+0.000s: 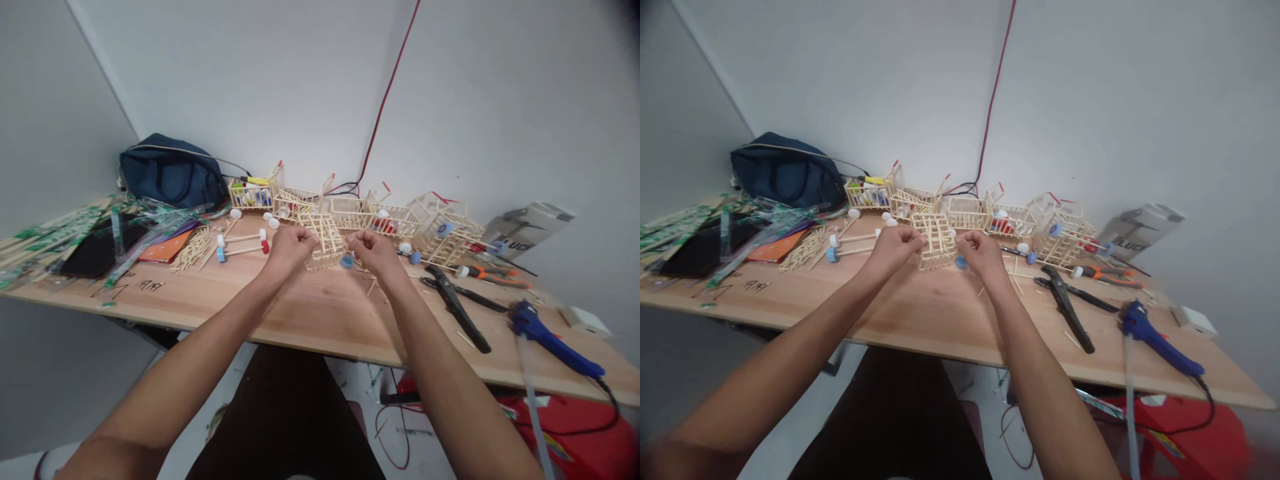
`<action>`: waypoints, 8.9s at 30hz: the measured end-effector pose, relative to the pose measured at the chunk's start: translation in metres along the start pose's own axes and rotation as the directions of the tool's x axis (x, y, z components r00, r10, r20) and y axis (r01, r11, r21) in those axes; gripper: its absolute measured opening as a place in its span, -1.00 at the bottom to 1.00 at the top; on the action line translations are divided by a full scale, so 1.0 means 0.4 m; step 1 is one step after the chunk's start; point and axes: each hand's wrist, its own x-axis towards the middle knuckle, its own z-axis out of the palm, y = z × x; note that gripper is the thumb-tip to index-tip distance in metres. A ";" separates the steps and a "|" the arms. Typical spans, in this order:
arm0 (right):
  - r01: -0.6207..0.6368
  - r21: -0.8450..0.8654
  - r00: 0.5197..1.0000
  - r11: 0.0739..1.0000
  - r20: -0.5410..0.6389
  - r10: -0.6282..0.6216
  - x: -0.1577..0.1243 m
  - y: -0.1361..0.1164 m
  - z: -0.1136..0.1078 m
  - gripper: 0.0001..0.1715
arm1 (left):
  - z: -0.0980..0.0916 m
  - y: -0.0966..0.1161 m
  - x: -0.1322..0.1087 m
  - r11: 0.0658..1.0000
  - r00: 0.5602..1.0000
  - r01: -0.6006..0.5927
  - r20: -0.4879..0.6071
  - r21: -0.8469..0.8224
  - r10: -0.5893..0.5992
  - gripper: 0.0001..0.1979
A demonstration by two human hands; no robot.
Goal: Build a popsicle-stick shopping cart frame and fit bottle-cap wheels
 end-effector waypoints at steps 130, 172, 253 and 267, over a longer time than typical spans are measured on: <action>0.147 0.074 0.989 0.986 0.020 -0.149 0.040 0.063 0.046 -0.73 | -0.004 -0.031 0.013 0.581 0.719 -0.676 0.234 0.453 0.654 -0.77; 0.469 -0.152 0.882 0.870 0.042 -0.469 -0.003 0.035 0.020 -0.77 | 0.003 -0.050 0.016 0.498 0.631 -0.734 0.195 0.461 0.751 -0.81; 0.444 -0.166 0.895 0.880 0.123 -0.429 0.004 0.040 0.023 -0.76 | 0.003 -0.060 -0.022 0.504 0.609 -0.752 0.155 0.424 0.778 -0.76; 0.478 -0.131 0.879 0.869 0.085 -0.470 0.006 0.038 0.025 -0.75 | 0.000 -0.059 -0.021 0.507 0.616 -0.748 0.164 0.428 0.770 -0.74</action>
